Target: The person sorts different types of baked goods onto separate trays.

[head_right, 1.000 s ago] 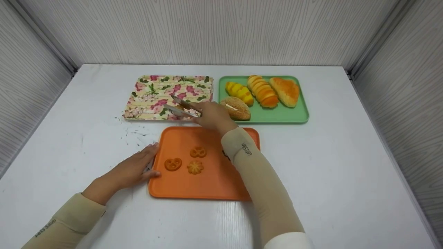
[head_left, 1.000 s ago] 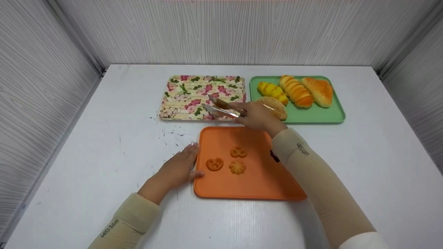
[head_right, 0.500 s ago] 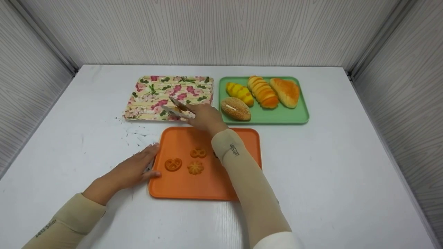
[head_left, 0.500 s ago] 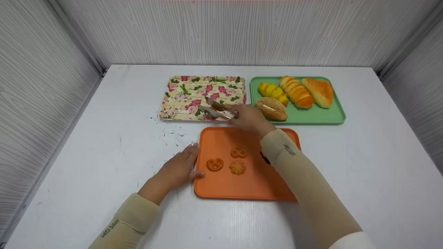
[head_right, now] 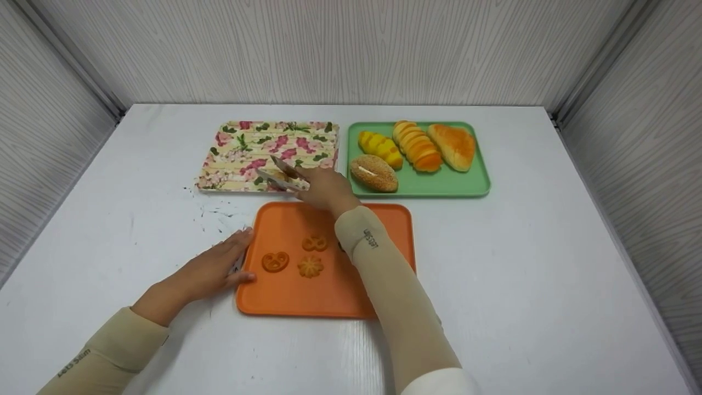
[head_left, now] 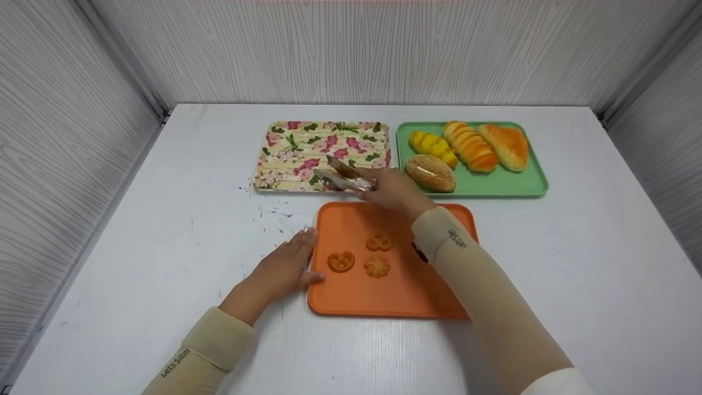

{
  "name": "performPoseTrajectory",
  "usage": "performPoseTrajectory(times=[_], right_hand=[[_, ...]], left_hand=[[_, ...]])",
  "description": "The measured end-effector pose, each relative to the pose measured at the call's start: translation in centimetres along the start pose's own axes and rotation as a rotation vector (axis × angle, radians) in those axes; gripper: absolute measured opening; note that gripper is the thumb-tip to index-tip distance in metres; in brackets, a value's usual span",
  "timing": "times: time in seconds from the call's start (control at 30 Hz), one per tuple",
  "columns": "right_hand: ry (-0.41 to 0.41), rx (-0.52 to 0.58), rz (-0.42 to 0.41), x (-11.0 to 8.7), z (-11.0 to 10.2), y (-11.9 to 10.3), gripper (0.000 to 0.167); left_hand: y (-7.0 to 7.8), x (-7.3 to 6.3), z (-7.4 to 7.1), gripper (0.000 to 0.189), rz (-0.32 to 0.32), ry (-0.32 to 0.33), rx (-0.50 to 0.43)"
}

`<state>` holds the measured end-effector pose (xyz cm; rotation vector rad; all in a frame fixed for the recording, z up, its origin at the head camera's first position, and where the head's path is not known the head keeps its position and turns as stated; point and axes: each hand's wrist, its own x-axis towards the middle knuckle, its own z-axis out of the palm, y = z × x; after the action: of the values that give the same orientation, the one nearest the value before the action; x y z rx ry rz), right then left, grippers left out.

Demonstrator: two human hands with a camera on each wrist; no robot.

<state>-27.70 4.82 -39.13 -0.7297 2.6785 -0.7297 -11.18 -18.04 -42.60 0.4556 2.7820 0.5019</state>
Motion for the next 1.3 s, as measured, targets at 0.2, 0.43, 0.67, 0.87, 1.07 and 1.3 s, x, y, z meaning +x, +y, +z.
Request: performPoseTrajectory(times=[0.2,0.43,0.67,0.87,1.07,1.3], right_hand=[[0.012,0.012,0.003,-0.3,-0.5,0.3,0.064],[0.033,0.137,0.009,-1.2,-1.4,0.3,0.065],[0.029,0.232,0.053,-2.5,-1.7,0.5,0.068],[0.005,0.259,0.002,-4.0,-1.7,1.2,0.073],[-0.025,0.203,-0.029,-5.7,-1.8,1.6,0.073],[-0.053,0.192,-0.071,-7.8,-1.6,2.2,0.071]], left_hand=[[0.1,0.0,-0.1,0.090,-0.007,0.002,-0.003],[0.0,-0.3,0.0,0.090,-0.003,0.008,0.007],[-0.1,-0.3,0.1,0.091,-0.027,0.000,0.001],[0.1,-0.4,0.1,0.090,-0.027,0.005,-0.008],[0.0,-0.3,0.0,0.091,-0.026,0.007,-0.014],[0.1,-0.1,0.0,0.091,-0.008,0.014,-0.004]])
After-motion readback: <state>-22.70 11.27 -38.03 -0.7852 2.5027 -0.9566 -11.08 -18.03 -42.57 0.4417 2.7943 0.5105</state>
